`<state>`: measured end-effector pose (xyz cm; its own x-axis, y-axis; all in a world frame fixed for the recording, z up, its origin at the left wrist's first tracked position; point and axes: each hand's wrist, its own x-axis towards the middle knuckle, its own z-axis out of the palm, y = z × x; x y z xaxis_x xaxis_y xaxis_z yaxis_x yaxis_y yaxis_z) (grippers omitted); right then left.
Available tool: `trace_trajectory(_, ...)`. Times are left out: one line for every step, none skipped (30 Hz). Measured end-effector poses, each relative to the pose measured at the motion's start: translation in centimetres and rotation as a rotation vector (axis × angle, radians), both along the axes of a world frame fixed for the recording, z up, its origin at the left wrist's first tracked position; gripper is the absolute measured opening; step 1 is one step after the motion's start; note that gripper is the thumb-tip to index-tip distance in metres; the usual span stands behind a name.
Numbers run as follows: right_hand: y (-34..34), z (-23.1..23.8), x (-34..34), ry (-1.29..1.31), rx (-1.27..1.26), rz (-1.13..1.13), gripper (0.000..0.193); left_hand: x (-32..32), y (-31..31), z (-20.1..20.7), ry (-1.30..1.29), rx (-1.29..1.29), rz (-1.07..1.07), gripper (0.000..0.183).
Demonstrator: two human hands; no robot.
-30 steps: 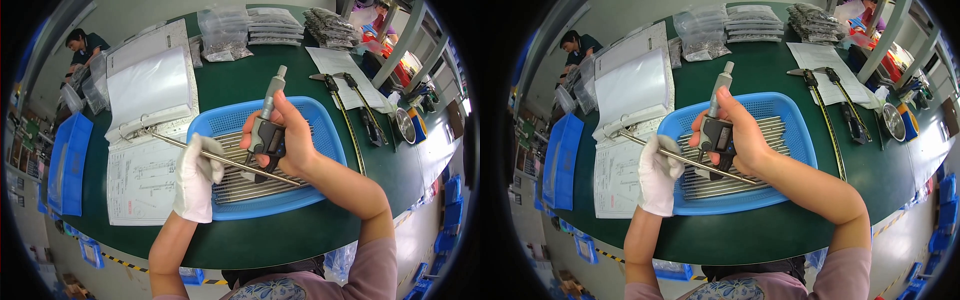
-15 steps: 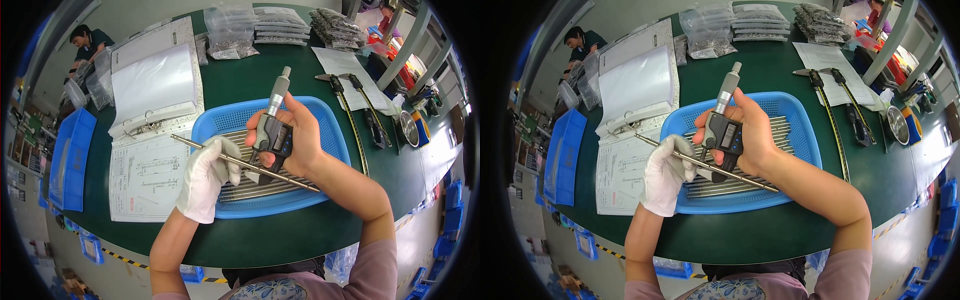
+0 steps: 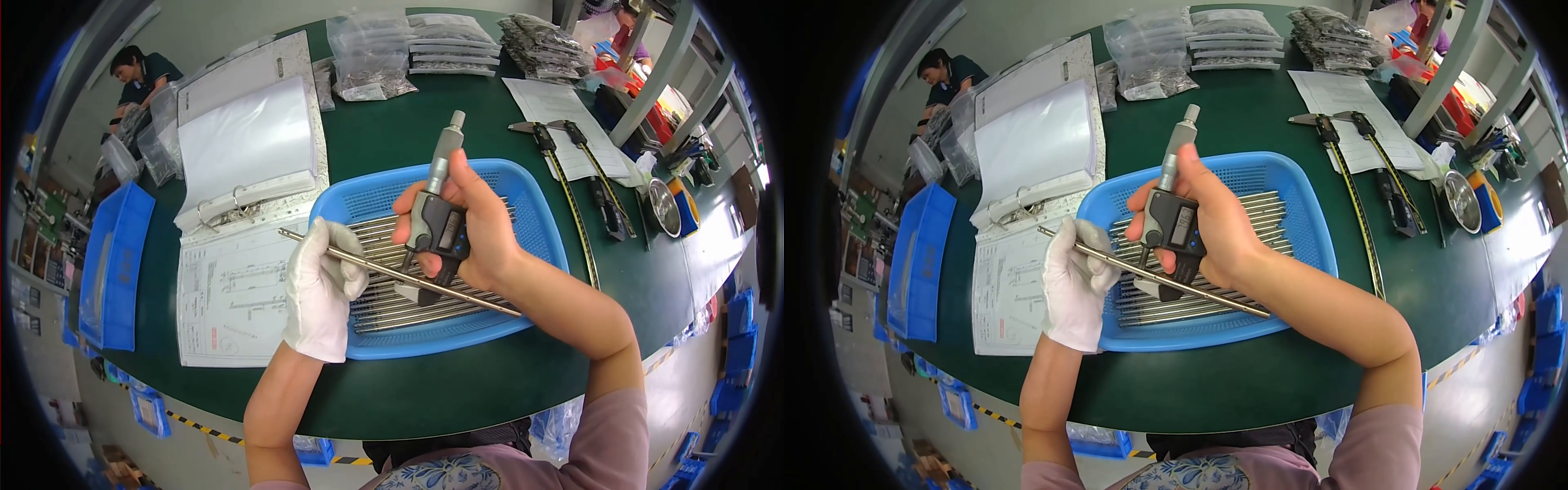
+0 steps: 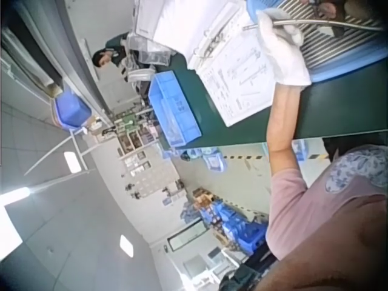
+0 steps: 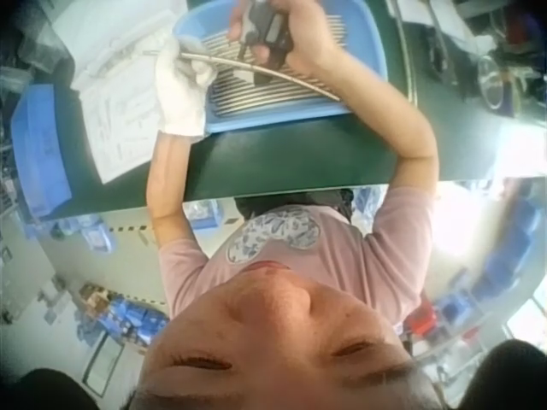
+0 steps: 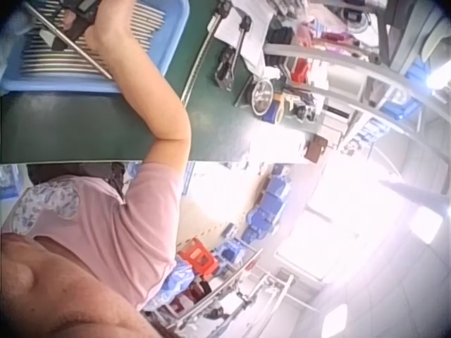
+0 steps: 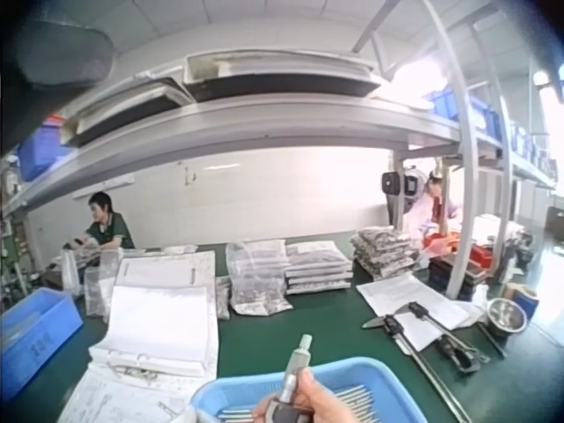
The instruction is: Checking the dimensions of metal rods using a digital caliper and a digital micrometer against technical specifications in a binder.
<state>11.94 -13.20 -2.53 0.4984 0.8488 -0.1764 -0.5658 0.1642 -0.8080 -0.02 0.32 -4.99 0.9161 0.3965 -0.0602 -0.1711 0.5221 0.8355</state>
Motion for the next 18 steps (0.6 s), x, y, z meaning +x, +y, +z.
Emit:
trace_trajectory(-0.04,0.04,0.0,0.0,0.01,-0.006,0.068,-0.03,-0.01,-0.08,-0.009,0.003,0.013,0.04)
trace_trajectory(-0.06,0.07,0.0,-0.001,-0.001,-0.023,0.069,-0.04,-0.04,-0.16,-0.022,-0.01,-0.008,0.04)
trace_trajectory(-0.05,0.09,0.03,0.002,0.019,-0.006,0.069,-0.07,-0.05,-0.21,-0.034,-0.022,-0.029,0.039)
trace_trajectory(-0.04,0.13,0.1,0.034,0.038,0.007,0.069,-0.09,-0.05,-0.24,-0.033,-0.021,-0.024,0.039)
trace_trajectory(-0.03,0.17,0.16,0.062,0.007,-0.009,0.069,-0.09,-0.04,-0.26,-0.033,-0.036,-0.051,0.039)
trace_trajectory(-0.05,0.19,0.17,0.065,0.057,0.02,0.069,-0.07,-0.02,-0.26,-0.021,-0.055,-0.084,0.038)
trace_trajectory(-0.12,0.22,0.16,0.082,0.062,0.024,0.069,-0.04,0.02,-0.25,-0.032,-0.051,-0.078,0.038)
trace_trajectory(-0.16,0.24,0.16,0.097,0.04,0.01,0.069,-0.02,0.08,-0.23,-0.044,-0.061,-0.102,0.038)
trace_trajectory(-0.13,0.24,0.15,0.099,0.067,0.028,0.069,0.0,0.11,-0.22,-0.045,-0.073,-0.13,0.038)
trace_trajectory(-0.07,0.22,0.13,0.106,0.066,0.013,0.068,0.02,0.08,-0.24,-0.056,-0.07,-0.127,0.038)
trace_trajectory(-0.03,0.2,0.13,0.113,0.065,-0.004,0.068,0.04,0.02,-0.26,-0.051,-0.06,-0.137,0.038)
trace_trajectory(0.0,0.16,0.13,0.114,0.065,-0.004,0.068,0.04,-0.04,-0.28,-0.029,-0.05,-0.152,0.039)
trace_trajectory(0.06,0.11,0.13,0.089,0.077,0.007,0.068,0.01,-0.07,-0.28,-0.045,-0.051,-0.147,0.039)
trace_trajectory(0.08,0.06,0.12,0.07,0.05,-0.008,0.069,-0.03,-0.1,-0.27,-0.041,-0.051,-0.15,0.039)
trace_trajectory(0.08,0.01,0.1,0.063,0.09,0.017,0.069,-0.04,-0.12,-0.25,-0.024,-0.054,-0.156,0.039)
trace_trajectory(0.1,-0.03,0.07,0.04,0.071,0.005,0.068,-0.03,-0.14,-0.21,-0.037,-0.051,-0.153,0.039)
trace_trajectory(0.09,-0.04,0.05,0.023,0.031,-0.02,0.067,0.0,-0.17,-0.17,-0.044,-0.053,-0.155,0.039)
trace_trajectory(0.07,-0.03,0.06,0.015,0.054,-0.009,0.067,0.03,-0.21,-0.11,-0.035,-0.054,-0.16,0.039)
